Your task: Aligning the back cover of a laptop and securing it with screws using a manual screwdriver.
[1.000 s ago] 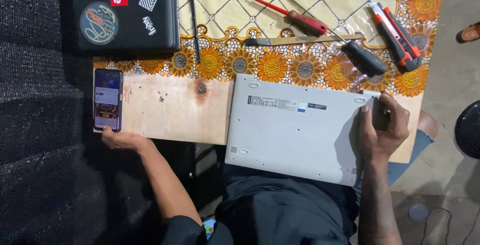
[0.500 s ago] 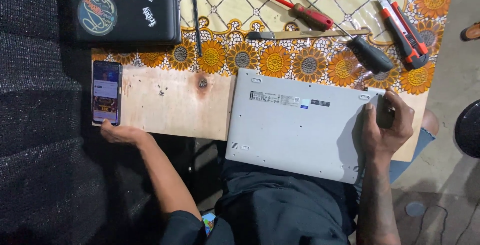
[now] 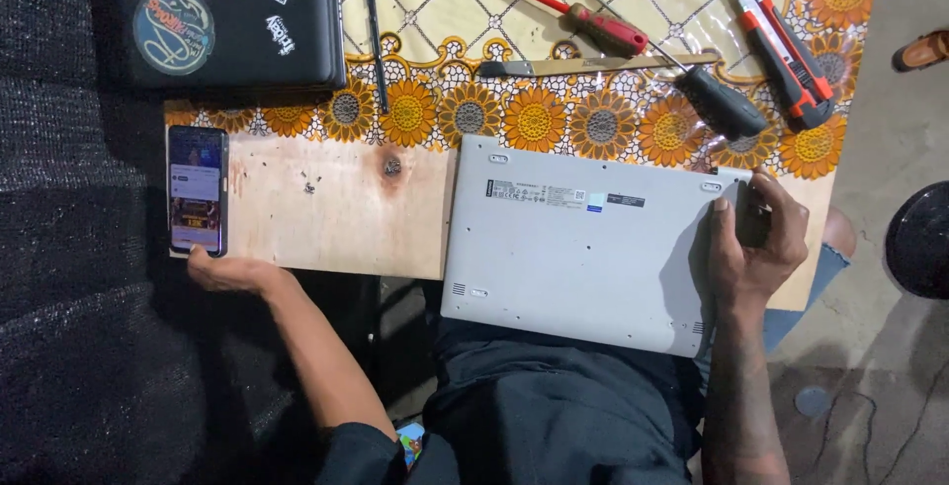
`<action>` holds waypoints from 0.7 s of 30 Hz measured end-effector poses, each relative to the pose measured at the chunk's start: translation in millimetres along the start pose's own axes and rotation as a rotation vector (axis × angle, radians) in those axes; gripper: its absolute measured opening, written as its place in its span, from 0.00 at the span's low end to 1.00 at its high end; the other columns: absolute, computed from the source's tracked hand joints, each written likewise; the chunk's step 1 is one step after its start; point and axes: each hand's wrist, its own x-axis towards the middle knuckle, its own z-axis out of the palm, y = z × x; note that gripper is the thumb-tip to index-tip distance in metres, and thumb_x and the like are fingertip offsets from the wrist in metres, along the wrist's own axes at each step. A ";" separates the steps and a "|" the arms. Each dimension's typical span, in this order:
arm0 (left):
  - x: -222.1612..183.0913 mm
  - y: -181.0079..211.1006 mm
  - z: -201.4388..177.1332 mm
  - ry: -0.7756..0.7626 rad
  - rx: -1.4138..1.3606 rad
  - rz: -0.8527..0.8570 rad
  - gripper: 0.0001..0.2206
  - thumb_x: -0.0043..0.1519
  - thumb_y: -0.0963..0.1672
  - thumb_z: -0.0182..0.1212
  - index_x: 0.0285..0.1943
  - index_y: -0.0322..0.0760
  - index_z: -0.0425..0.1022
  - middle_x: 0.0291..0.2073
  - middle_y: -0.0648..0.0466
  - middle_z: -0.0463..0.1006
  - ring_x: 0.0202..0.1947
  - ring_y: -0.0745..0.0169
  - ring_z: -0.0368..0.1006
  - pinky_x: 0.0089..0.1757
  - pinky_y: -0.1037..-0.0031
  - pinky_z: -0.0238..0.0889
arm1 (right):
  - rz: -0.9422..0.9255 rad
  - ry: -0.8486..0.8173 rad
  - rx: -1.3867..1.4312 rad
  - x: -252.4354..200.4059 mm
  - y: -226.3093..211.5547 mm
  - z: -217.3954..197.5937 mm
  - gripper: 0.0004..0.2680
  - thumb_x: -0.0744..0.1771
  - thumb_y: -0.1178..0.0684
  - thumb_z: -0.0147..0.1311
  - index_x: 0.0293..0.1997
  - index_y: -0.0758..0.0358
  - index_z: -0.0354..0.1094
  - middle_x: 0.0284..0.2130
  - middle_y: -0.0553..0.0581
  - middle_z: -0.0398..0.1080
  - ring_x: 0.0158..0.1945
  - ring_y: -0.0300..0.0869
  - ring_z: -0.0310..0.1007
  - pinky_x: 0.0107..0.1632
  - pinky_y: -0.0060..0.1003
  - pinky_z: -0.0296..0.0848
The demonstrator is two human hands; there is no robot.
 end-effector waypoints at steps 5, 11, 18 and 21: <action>15.0 -16.0 -7.1 0.038 0.072 0.050 0.20 0.46 0.51 0.56 0.39 0.32 0.69 0.42 0.42 0.65 0.40 0.49 0.72 0.39 0.60 0.74 | -0.042 -0.009 -0.045 -1.6 8.7 0.3 0.13 0.68 0.59 0.59 0.58 0.72 0.67 0.50 0.72 0.70 0.49 0.57 0.68 0.47 0.48 0.71; 27.9 -26.7 -11.9 0.060 0.053 0.037 0.19 0.46 0.49 0.56 0.40 0.31 0.69 0.41 0.40 0.68 0.41 0.47 0.71 0.40 0.59 0.71 | -0.033 -0.009 -0.027 -2.1 7.6 0.7 0.13 0.67 0.61 0.59 0.58 0.72 0.67 0.49 0.73 0.69 0.50 0.58 0.68 0.48 0.49 0.72; 43.7 -40.7 -18.6 0.006 0.049 0.154 0.16 0.46 0.47 0.56 0.36 0.29 0.72 0.38 0.40 0.71 0.37 0.46 0.72 0.38 0.59 0.71 | -0.035 -0.014 -0.023 -1.2 4.8 -0.6 0.14 0.67 0.61 0.58 0.59 0.73 0.67 0.49 0.72 0.69 0.51 0.58 0.67 0.50 0.48 0.69; 43.7 -40.1 -18.3 0.069 0.165 0.209 0.18 0.48 0.48 0.55 0.38 0.28 0.76 0.38 0.39 0.72 0.39 0.47 0.70 0.41 0.58 0.65 | -0.010 -0.004 0.002 -2.0 4.0 -0.3 0.14 0.67 0.61 0.59 0.59 0.71 0.67 0.48 0.71 0.68 0.51 0.57 0.68 0.51 0.48 0.70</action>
